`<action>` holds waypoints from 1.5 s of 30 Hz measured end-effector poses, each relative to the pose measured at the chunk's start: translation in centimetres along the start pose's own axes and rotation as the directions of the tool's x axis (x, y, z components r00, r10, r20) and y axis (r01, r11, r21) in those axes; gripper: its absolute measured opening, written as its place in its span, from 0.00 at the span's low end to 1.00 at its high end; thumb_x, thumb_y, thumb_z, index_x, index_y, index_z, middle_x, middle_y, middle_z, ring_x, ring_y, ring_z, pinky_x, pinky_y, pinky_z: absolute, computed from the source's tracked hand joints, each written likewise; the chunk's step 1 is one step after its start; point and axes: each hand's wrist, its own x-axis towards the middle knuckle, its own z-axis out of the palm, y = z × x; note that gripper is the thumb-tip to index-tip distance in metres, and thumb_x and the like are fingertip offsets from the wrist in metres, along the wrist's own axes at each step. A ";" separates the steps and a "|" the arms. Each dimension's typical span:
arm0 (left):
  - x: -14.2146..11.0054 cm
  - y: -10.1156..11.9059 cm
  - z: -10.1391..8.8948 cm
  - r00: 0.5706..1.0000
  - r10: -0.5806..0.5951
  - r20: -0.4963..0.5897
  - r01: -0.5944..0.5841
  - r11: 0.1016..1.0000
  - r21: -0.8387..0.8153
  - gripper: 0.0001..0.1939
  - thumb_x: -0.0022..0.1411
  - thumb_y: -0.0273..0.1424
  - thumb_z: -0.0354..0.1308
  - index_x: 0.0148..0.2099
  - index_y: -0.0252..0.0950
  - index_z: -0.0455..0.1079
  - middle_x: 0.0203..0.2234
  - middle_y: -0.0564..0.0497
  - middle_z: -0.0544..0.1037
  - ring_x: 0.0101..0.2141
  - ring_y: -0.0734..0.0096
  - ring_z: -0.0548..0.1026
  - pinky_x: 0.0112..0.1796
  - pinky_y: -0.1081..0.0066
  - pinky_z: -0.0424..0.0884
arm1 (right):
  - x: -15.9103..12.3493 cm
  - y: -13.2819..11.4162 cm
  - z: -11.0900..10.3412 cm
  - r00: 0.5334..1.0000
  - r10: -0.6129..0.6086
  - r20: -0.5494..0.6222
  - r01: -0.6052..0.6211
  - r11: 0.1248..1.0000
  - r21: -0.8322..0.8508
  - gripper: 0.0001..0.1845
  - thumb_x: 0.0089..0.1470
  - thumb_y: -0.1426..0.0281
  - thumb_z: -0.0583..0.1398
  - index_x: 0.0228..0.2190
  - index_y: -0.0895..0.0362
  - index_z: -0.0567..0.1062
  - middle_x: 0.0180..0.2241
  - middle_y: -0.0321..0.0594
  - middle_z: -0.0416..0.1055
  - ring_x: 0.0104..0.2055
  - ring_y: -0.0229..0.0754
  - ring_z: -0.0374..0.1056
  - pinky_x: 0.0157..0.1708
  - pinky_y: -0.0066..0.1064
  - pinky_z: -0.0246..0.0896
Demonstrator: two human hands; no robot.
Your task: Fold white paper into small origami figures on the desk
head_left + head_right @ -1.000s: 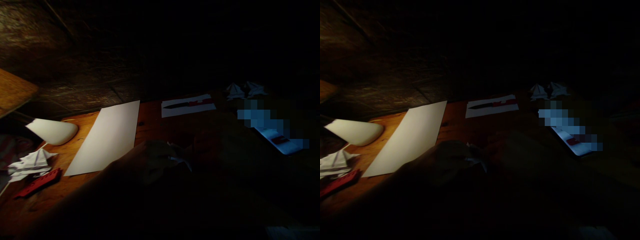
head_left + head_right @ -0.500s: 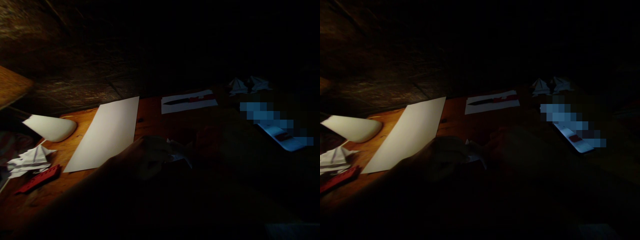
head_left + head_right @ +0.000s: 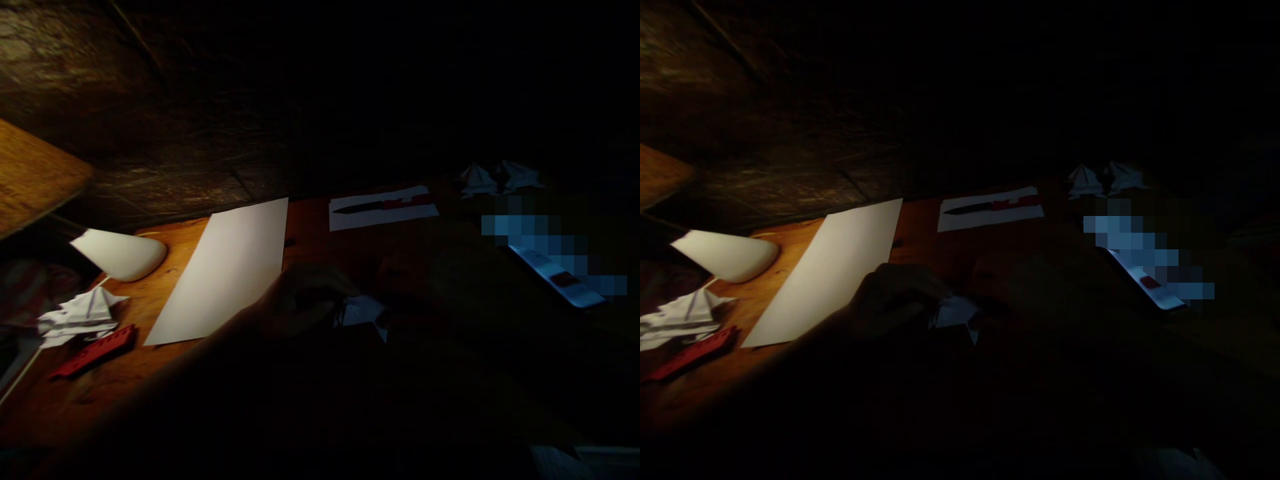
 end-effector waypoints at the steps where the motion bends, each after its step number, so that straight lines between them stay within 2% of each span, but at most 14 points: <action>1: 0.1 0.1 0.0 1.000 -0.001 -0.007 0.001 1.000 0.016 0.18 0.67 0.21 0.55 0.55 0.37 0.75 0.49 0.43 0.81 0.51 0.63 0.80 0.49 0.63 0.79 | 0.1 0.2 0.2 1.000 -0.012 0.006 0.012 1.000 -0.011 0.17 0.61 0.62 0.66 0.50 0.51 0.80 0.47 0.43 0.76 0.43 0.45 0.72 0.38 0.35 0.63; 4: 0.5 0.6 0.2 0.999 -0.028 0.024 0.024 0.987 0.156 0.18 0.65 0.21 0.55 0.54 0.37 0.75 0.49 0.43 0.79 0.51 0.62 0.79 0.49 0.61 0.79 | 0.1 0.8 0.4 1.000 -0.019 -0.009 0.018 0.999 -0.047 0.14 0.61 0.64 0.66 0.48 0.50 0.82 0.47 0.43 0.76 0.45 0.47 0.71 0.40 0.37 0.63; 7: 0.6 0.9 0.4 0.997 -0.059 0.044 0.047 0.968 0.245 0.18 0.65 0.20 0.55 0.53 0.37 0.76 0.48 0.43 0.77 0.48 0.64 0.78 0.45 0.64 0.79 | 0.0 1.6 0.5 0.998 0.005 -0.058 -0.010 0.996 -0.090 0.12 0.64 0.66 0.63 0.48 0.49 0.82 0.49 0.43 0.74 0.48 0.49 0.70 0.42 0.39 0.61; 11: 0.4 0.8 0.9 0.995 -0.081 0.051 0.066 0.965 0.255 0.15 0.67 0.24 0.62 0.55 0.36 0.75 0.48 0.45 0.76 0.47 0.67 0.78 0.44 0.67 0.78 | -0.2 1.7 0.3 0.992 0.043 -0.115 -0.060 0.987 -0.148 0.13 0.65 0.70 0.60 0.46 0.49 0.83 0.47 0.41 0.74 0.43 0.44 0.70 0.37 0.36 0.58; 16: 0.5 0.6 1.9 0.996 -0.079 0.044 0.066 0.969 0.240 0.14 0.66 0.27 0.67 0.53 0.35 0.75 0.44 0.48 0.75 0.44 0.70 0.76 0.43 0.71 0.76 | 0.0 -0.1 0.4 0.997 0.057 -0.046 -0.059 0.997 -0.046 0.12 0.64 0.62 0.62 0.46 0.50 0.81 0.44 0.41 0.72 0.41 0.45 0.69 0.37 0.36 0.58; 19: 0.7 0.9 2.4 0.996 -0.082 0.034 0.071 0.967 0.245 0.12 0.66 0.28 0.67 0.51 0.35 0.74 0.44 0.48 0.74 0.44 0.69 0.76 0.43 0.71 0.75 | 0.2 -0.7 1.0 0.994 0.109 0.006 -0.109 0.994 0.006 0.14 0.65 0.62 0.61 0.49 0.54 0.79 0.45 0.44 0.73 0.42 0.46 0.70 0.38 0.37 0.60; 22: 0.8 1.2 2.6 0.995 -0.089 0.036 0.076 0.960 0.269 0.12 0.66 0.28 0.66 0.51 0.35 0.72 0.44 0.48 0.75 0.44 0.68 0.75 0.42 0.70 0.74 | 0.3 -0.4 1.6 0.987 0.158 0.030 -0.159 0.986 0.053 0.12 0.64 0.65 0.61 0.48 0.54 0.77 0.46 0.44 0.73 0.43 0.47 0.70 0.39 0.37 0.60; 27: 0.8 1.5 2.6 0.988 -0.152 0.042 0.132 0.945 0.300 0.14 0.65 0.29 0.66 0.51 0.37 0.70 0.47 0.48 0.75 0.45 0.68 0.75 0.42 0.70 0.74 | 0.4 0.2 2.0 0.994 0.107 0.001 -0.107 0.990 0.087 0.11 0.63 0.65 0.63 0.47 0.52 0.75 0.42 0.41 0.75 0.42 0.45 0.70 0.39 0.36 0.58; 30: 0.9 1.4 2.6 0.988 -0.144 0.054 0.113 0.919 0.379 0.18 0.65 0.31 0.66 0.56 0.40 0.69 0.48 0.47 0.74 0.46 0.64 0.75 0.41 0.67 0.74 | 0.4 0.1 1.8 0.995 0.103 0.001 -0.102 0.988 0.117 0.13 0.62 0.66 0.64 0.49 0.51 0.75 0.43 0.40 0.76 0.41 0.44 0.70 0.39 0.35 0.57; 33: 1.0 1.4 2.5 0.991 -0.119 0.065 0.080 0.899 0.431 0.18 0.65 0.33 0.65 0.56 0.39 0.70 0.46 0.46 0.74 0.45 0.61 0.74 0.41 0.64 0.74 | 0.5 0.0 1.7 0.993 0.114 0.015 -0.115 0.981 0.159 0.13 0.62 0.66 0.64 0.48 0.50 0.77 0.43 0.38 0.77 0.42 0.44 0.71 0.40 0.35 0.58; 37: 1.2 1.4 2.5 0.991 -0.102 0.086 0.058 0.908 0.414 0.15 0.66 0.32 0.63 0.53 0.37 0.73 0.46 0.45 0.73 0.45 0.61 0.75 0.42 0.63 0.74 | 0.5 0.2 2.0 0.986 0.167 0.010 -0.165 0.966 0.197 0.06 0.62 0.65 0.64 0.41 0.51 0.77 0.42 0.35 0.79 0.42 0.44 0.73 0.41 0.36 0.59; 42: 1.2 1.4 2.5 0.993 -0.083 0.084 0.041 0.912 0.408 0.13 0.66 0.32 0.64 0.52 0.37 0.74 0.45 0.46 0.74 0.46 0.61 0.75 0.44 0.63 0.75 | 0.3 1.0 2.5 0.988 0.156 0.017 -0.156 0.961 0.227 0.08 0.64 0.64 0.62 0.44 0.49 0.79 0.47 0.37 0.80 0.46 0.47 0.74 0.48 0.41 0.61; 45: 1.1 1.3 2.5 0.993 -0.088 0.077 0.050 0.918 0.393 0.14 0.66 0.33 0.64 0.53 0.38 0.74 0.46 0.46 0.74 0.47 0.61 0.75 0.44 0.63 0.75 | 0.4 1.1 2.5 0.989 0.149 0.023 -0.150 0.949 0.278 0.07 0.64 0.64 0.62 0.41 0.49 0.80 0.48 0.36 0.80 0.47 0.46 0.74 0.48 0.40 0.63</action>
